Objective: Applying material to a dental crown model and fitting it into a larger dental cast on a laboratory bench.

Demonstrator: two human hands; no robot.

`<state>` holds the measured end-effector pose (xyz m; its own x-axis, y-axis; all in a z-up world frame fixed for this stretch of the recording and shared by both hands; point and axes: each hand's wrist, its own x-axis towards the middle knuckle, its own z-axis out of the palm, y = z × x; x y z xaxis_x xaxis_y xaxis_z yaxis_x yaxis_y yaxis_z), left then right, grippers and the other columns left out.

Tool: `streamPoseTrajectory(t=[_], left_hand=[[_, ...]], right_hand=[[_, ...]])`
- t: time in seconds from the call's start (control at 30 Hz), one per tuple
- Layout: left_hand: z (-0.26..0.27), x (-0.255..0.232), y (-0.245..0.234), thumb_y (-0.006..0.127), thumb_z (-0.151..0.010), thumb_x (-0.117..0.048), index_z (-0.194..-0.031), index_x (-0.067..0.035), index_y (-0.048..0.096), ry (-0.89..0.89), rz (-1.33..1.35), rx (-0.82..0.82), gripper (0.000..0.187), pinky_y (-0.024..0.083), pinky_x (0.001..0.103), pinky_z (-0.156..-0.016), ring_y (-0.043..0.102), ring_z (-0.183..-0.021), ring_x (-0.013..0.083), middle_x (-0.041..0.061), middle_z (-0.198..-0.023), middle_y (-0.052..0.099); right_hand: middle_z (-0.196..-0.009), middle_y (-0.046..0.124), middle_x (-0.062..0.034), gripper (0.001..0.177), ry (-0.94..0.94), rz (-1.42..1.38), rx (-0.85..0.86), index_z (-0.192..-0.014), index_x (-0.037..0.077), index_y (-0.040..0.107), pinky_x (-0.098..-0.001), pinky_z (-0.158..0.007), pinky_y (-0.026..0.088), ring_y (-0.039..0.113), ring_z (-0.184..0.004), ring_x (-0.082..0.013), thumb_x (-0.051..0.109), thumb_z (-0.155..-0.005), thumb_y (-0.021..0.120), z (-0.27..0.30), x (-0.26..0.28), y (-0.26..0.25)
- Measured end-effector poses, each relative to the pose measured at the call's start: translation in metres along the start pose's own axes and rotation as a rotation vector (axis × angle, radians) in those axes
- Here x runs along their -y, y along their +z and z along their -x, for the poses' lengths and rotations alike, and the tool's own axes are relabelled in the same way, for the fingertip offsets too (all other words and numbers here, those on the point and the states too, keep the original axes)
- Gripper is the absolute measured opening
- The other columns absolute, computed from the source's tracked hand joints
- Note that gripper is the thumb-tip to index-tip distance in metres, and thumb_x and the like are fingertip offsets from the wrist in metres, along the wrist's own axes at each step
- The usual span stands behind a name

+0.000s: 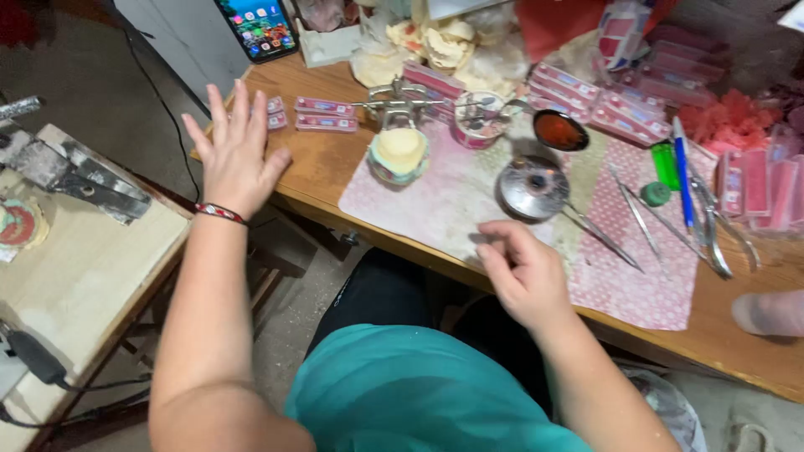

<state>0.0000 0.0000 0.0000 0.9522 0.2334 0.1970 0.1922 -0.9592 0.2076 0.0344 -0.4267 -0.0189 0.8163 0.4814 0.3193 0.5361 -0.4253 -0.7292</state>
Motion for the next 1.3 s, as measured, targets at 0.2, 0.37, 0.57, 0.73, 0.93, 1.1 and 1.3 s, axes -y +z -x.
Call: streamPoseTrajectory(t=[0.2,0.37,0.57,0.73,0.93,1.1,1.3], left_hand=[[0.005,0.005,0.033,0.042,-0.101,-0.075,-0.160,-0.008,0.041,0.286,0.151,-0.389,0.089,0.013,0.067,-0.122,0.031,-0.153,0.0445,0.022,-0.163,0.040],[-0.008,-0.053,0.048,0.075,-0.089,-0.064,-0.154,-0.020,0.048,0.595,0.362,-0.303,0.083,0.050,0.049,-0.106,0.058,-0.132,0.0344,0.010,-0.142,0.054],[-0.042,-0.074,0.054,0.092,-0.072,-0.051,-0.161,-0.031,0.038,0.668,0.316,-0.137,0.107,0.057,0.045,-0.094,0.063,-0.122,0.0317,0.006,-0.132,0.058],[-0.049,-0.079,0.035,0.095,-0.071,-0.042,-0.151,-0.021,0.055,0.747,0.532,-0.181,0.091,0.059,0.044,-0.091,0.070,-0.107,0.0317,0.009,-0.115,0.068],[-0.033,-0.089,0.021,0.102,-0.060,-0.019,-0.147,-0.018,0.062,0.421,1.216,0.209,0.096,0.064,0.029,-0.073,0.073,-0.100,0.0219,0.016,-0.120,0.071],[-0.034,-0.106,0.018,0.102,-0.054,-0.004,-0.141,-0.005,0.064,0.295,1.435,0.380,0.095,0.063,0.021,-0.064,0.072,-0.080,0.0099,0.009,-0.101,0.061],[-0.038,-0.106,0.005,0.103,-0.058,-0.015,-0.144,-0.011,0.063,0.336,1.252,0.370,0.096,0.061,0.024,-0.061,0.063,-0.070,0.0088,0.005,-0.084,0.053]], right_hand=[[-0.066,0.072,-0.0087,0.024,0.135,0.077,-0.045,-0.113,0.013,0.075,-0.0383,-0.058,0.056,0.068,-0.058,-0.0280,0.022,-0.091,0.078,-0.013,0.024,0.018],[-0.116,0.068,-0.0192,0.066,-0.009,0.263,-0.133,-0.140,0.005,0.057,-0.0512,-0.087,0.056,0.067,-0.106,-0.0405,0.023,-0.082,0.084,-0.058,0.050,0.064],[-0.147,0.048,-0.0402,0.093,-0.072,0.224,-0.132,-0.160,-0.010,0.027,-0.0633,-0.106,0.047,0.053,-0.131,-0.0563,0.001,-0.084,0.078,-0.094,0.069,0.095],[-0.149,0.051,-0.0348,0.096,-0.027,0.064,-0.118,-0.163,-0.006,0.020,-0.0601,-0.111,0.044,0.053,-0.134,-0.0521,0.005,-0.087,0.077,-0.094,0.054,0.087],[-0.149,0.054,-0.0278,0.103,-0.079,-0.537,-0.190,-0.163,-0.002,0.020,-0.0469,-0.107,0.051,0.060,-0.131,-0.0358,0.005,-0.081,0.084,-0.071,0.037,0.085],[-0.139,0.059,-0.0199,0.094,0.105,-0.690,-0.281,-0.155,0.000,0.036,-0.0337,-0.094,0.060,0.066,-0.118,-0.0243,-0.001,-0.076,0.086,-0.051,0.031,0.086],[-0.142,0.058,-0.0203,0.074,0.100,-0.711,-0.336,-0.143,-0.005,0.049,-0.0317,-0.090,0.063,0.068,-0.116,-0.0269,-0.002,-0.078,0.085,-0.045,0.009,0.097]])
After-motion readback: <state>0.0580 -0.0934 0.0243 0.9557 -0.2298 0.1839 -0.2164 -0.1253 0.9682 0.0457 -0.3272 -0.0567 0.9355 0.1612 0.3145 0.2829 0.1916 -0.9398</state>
